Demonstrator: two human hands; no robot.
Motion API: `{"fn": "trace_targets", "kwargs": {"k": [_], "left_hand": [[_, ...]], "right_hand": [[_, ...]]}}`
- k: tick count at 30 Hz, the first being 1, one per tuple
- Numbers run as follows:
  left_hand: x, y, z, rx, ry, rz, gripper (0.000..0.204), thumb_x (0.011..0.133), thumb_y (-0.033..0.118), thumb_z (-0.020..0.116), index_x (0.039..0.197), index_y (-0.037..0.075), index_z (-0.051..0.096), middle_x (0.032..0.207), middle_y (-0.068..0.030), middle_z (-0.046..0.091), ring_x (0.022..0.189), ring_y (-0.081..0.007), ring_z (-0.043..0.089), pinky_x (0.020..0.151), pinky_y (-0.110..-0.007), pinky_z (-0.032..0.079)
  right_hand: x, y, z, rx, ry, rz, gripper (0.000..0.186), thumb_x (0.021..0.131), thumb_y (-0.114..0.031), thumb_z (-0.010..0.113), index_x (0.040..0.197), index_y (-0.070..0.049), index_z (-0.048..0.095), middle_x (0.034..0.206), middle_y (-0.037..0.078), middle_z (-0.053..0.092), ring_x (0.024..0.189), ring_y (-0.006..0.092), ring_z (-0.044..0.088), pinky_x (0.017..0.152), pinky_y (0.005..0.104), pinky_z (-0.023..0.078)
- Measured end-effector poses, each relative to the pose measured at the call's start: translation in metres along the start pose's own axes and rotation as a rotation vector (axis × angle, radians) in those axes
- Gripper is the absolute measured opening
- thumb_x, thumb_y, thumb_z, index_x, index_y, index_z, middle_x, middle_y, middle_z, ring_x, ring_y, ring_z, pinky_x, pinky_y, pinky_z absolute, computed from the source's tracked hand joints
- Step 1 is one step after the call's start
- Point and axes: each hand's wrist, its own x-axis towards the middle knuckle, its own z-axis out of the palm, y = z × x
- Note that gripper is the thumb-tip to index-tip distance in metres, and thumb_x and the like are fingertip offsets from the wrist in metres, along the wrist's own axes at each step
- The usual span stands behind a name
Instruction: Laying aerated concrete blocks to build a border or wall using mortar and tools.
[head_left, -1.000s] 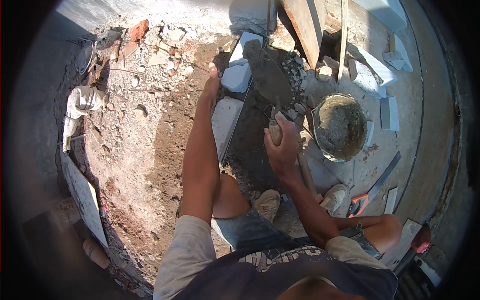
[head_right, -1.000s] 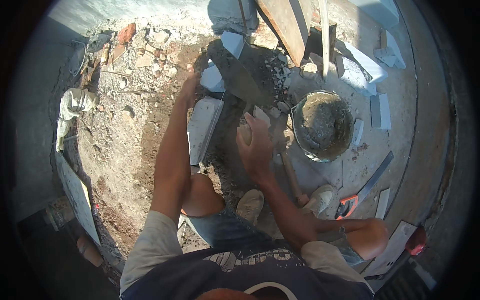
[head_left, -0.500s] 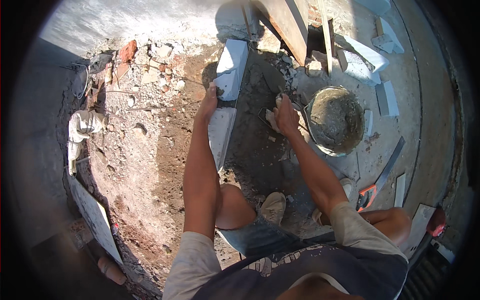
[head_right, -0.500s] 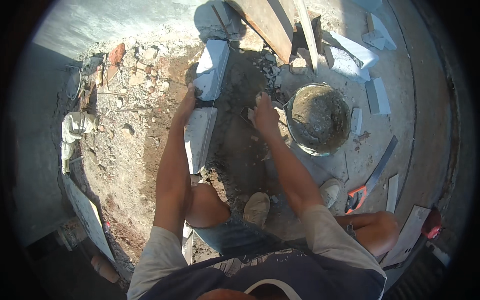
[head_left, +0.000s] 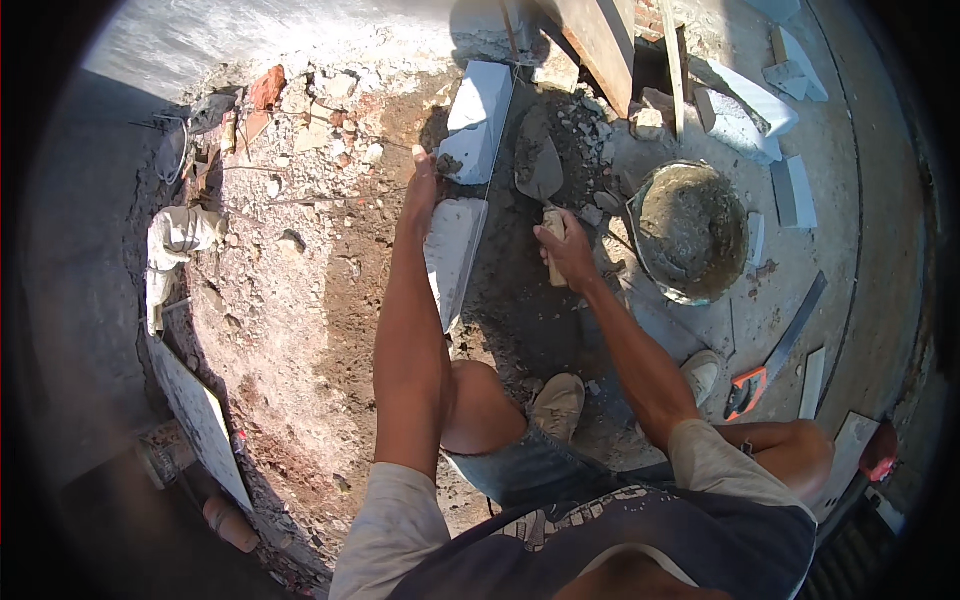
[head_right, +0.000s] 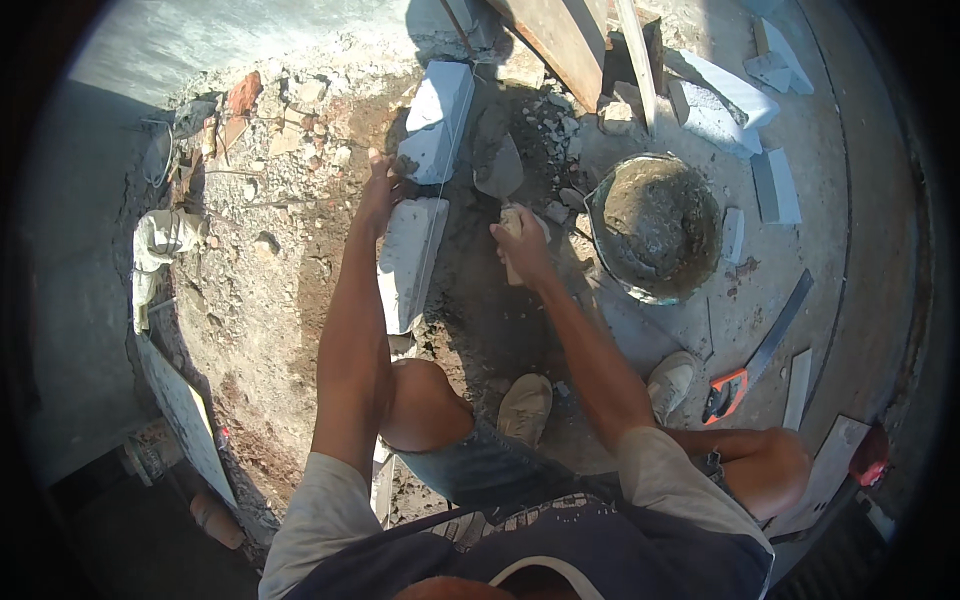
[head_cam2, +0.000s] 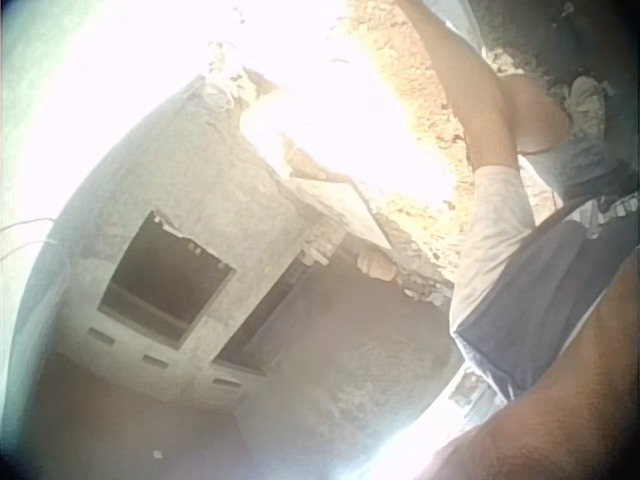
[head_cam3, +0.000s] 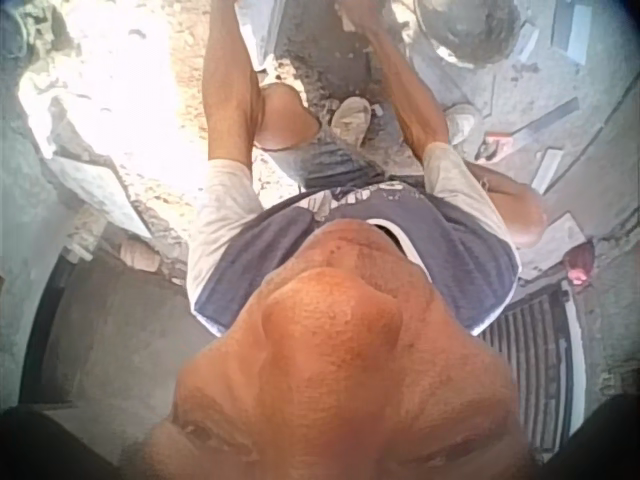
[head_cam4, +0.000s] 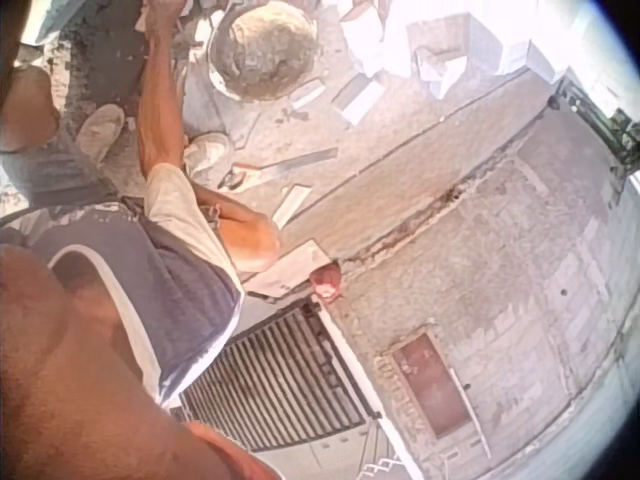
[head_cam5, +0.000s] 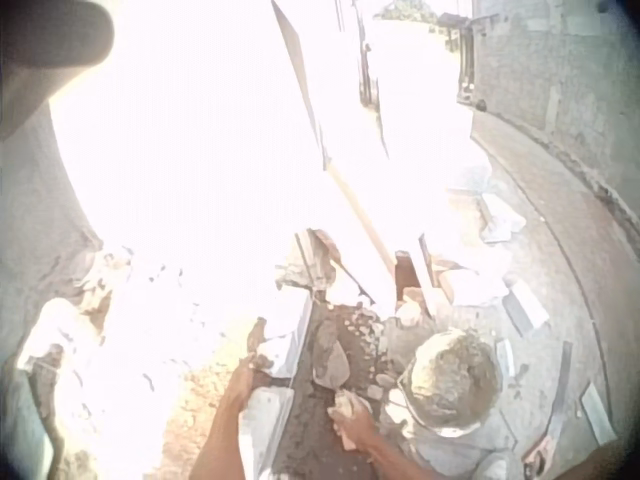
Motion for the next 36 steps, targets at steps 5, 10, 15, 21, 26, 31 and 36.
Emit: {"fn": "trace_targets", "kwargs": {"k": [5,10,15,21,26,31,36], "left_hand": [[0.008,-0.007,-0.019,-0.025,0.008,0.031,0.082,0.099,0.067,0.02,0.154,0.005,0.024,0.135,-0.0219,0.053,0.111,-0.0283,0.058,0.096,-0.041,0.045],[0.005,-0.005,-0.009,0.002,-0.013,0.034,0.08,0.1,0.065,0.021,0.151,0.005,0.032,0.132,-0.0183,0.056,0.111,-0.0273,0.059,0.097,-0.041,0.045],[0.002,-0.009,-0.008,0.087,0.008,0.0,0.094,0.095,0.074,0.017,0.146,-0.002,0.041,0.143,-0.0213,0.048,0.133,-0.0302,0.045,0.11,-0.04,0.035],[0.013,-0.007,-0.009,0.036,-0.09,-0.023,0.077,0.102,0.061,0.018,0.151,0.003,0.032,0.144,-0.017,0.047,0.128,-0.0284,0.049,0.108,-0.04,0.037],[0.0,-0.007,-0.021,-0.018,-0.015,-0.001,0.071,0.104,0.056,0.02,0.153,0.005,0.025,0.139,-0.0213,0.049,0.121,-0.0306,0.054,0.105,-0.044,0.042],[-0.009,-0.005,-0.018,-0.376,0.005,-0.037,0.073,0.103,0.058,0.02,0.155,0.007,0.019,0.136,-0.0253,0.049,0.121,-0.0328,0.053,0.107,-0.045,0.04],[-0.024,0.004,-0.027,-0.527,0.015,-0.16,0.08,0.098,0.068,0.009,0.156,0.012,0.02,0.137,-0.0305,0.048,0.118,-0.0331,0.055,0.106,-0.042,0.042]], "right_hand": [[-0.063,-0.014,0.031,-0.481,0.208,-0.349,0.043,0.091,-0.02,0.07,0.123,-0.001,0.05,0.088,0.008,0.06,0.077,0.0208,0.064,0.065,0.0352,0.052],[-0.087,-0.027,0.055,-0.805,0.282,-0.536,0.045,0.089,-0.016,0.069,0.126,-0.002,0.049,0.104,0.018,0.06,0.094,0.0375,0.063,0.077,0.0444,0.051],[-0.105,-0.016,0.029,-0.888,0.248,-0.54,0.049,0.085,-0.013,0.069,0.129,-0.005,0.05,0.104,0.018,0.058,0.093,0.0392,0.061,0.076,0.0468,0.05],[-0.14,-0.041,-0.016,-1.16,0.063,-0.381,0.051,0.087,-0.015,0.069,0.132,-0.004,0.048,0.107,0.017,0.059,0.095,0.0388,0.062,0.078,0.0453,0.05],[-0.096,-0.123,0.017,-1.415,0.083,-0.804,0.045,0.09,-0.017,0.063,0.131,-0.005,0.05,0.097,0.011,0.058,0.081,0.0295,0.064,0.066,0.0413,0.05],[-0.073,-0.096,0.042,-1.561,-0.073,-0.586,0.044,0.09,-0.015,0.06,0.131,-0.003,0.05,0.098,0.012,0.059,0.078,0.0279,0.066,0.066,0.041,0.051],[-0.085,-0.106,0.061,-1.475,-0.105,-0.483,0.044,0.088,-0.011,0.06,0.13,-0.004,0.051,0.095,0.014,0.06,0.079,0.029,0.067,0.067,0.0413,0.052]]}}
